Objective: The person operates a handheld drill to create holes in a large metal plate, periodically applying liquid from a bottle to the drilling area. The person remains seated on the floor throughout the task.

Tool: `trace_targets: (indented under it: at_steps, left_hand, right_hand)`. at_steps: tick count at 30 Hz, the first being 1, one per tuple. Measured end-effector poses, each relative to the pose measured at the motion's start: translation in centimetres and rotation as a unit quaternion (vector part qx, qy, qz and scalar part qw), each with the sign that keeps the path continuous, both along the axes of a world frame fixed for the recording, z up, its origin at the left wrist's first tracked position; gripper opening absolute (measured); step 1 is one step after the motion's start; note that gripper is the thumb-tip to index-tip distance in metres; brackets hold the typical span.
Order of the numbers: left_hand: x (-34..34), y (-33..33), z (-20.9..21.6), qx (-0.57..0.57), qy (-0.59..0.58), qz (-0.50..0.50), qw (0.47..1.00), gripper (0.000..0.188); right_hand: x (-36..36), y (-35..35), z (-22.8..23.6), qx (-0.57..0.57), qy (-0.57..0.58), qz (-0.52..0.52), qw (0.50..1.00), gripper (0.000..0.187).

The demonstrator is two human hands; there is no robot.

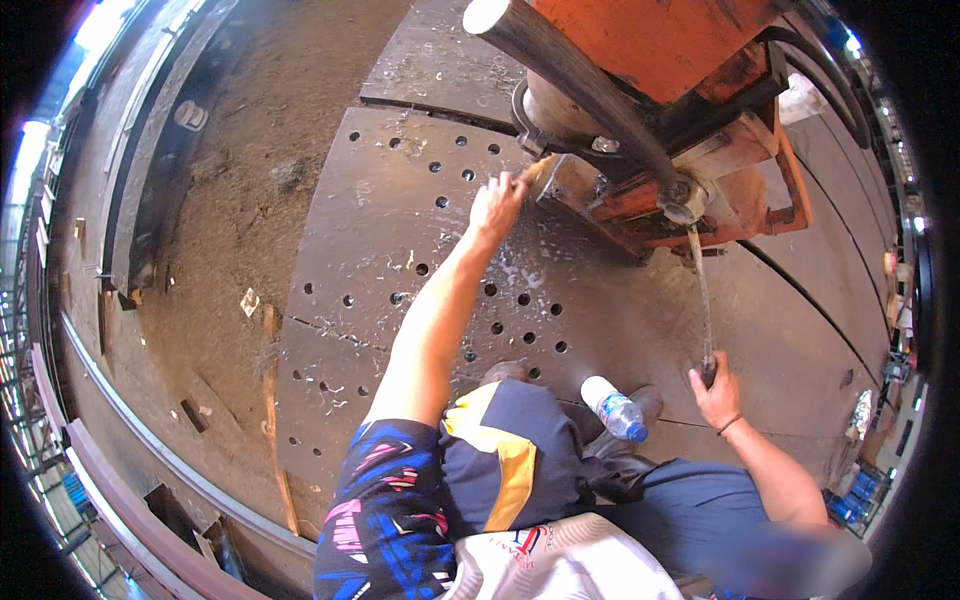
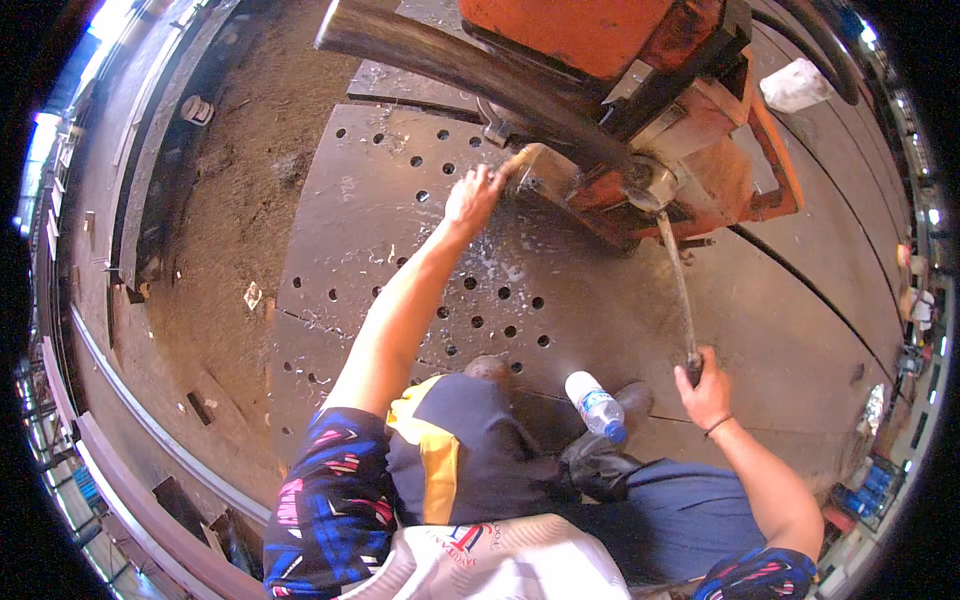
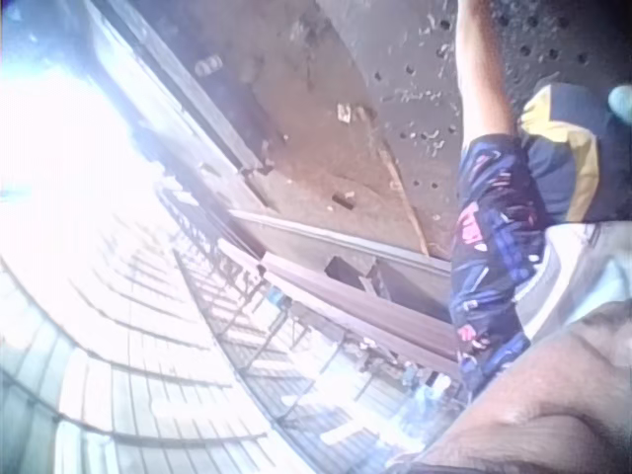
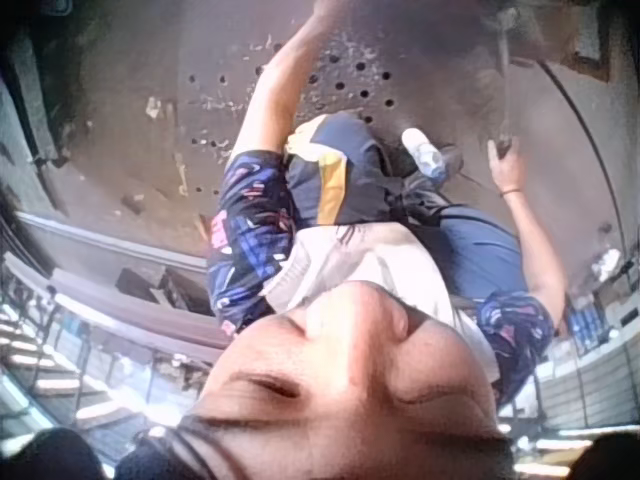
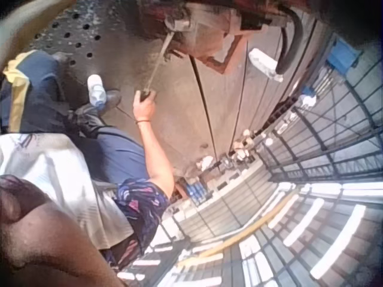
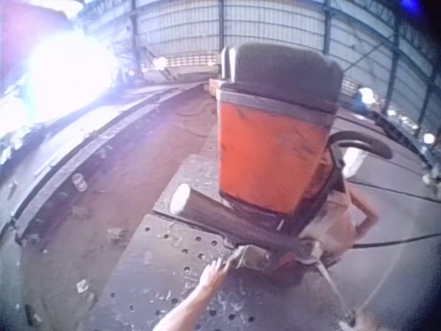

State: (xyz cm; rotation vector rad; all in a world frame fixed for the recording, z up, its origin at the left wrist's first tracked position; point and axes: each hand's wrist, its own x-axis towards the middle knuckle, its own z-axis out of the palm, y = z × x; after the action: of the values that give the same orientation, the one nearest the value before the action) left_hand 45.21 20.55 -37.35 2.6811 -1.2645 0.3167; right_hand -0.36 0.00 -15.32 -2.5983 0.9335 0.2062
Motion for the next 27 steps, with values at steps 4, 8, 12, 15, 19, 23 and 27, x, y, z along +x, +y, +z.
trace_targets:
  at_steps: [4,8,12,15,19,23,27]
  left_hand:
    - [8.1,5.9,0.7,0.023,0.099,0.419,0.903,0.020]
    - [8.3,12.7,2.2,-0.044,0.064,0.353,0.932,0.025]
    - [2.1,8.8,2.2,-0.079,0.130,0.111,0.982,0.020]
    - [-0.6,4.0,1.1,-0.081,0.113,-0.075,0.987,0.026]
    - [2.9,1.9,1.1,0.070,0.021,0.113,0.991,0.019]
    - [7.5,8.9,2.8,0.040,0.142,0.348,0.926,0.022]
    - [6.6,14.4,7.0,0.106,0.161,0.339,0.921,0.060]
  right_hand:
    - [0.9,1.7,0.5,0.032,-0.030,0.018,0.999,0.037]
    - [-0.1,1.9,-0.8,0.035,-0.067,-0.006,0.997,0.035]
    - [-0.3,1.6,-0.6,0.027,-0.056,0.010,0.998,0.034]
    - [0.3,1.6,-0.1,0.037,-0.046,0.006,0.998,0.033]
    - [0.5,1.6,-0.1,0.028,-0.065,0.019,0.997,0.034]
    - [-0.3,0.8,-0.6,0.028,-0.056,0.042,0.997,0.034]
    - [-0.8,-0.6,0.2,-0.013,-0.009,0.047,0.999,0.036]
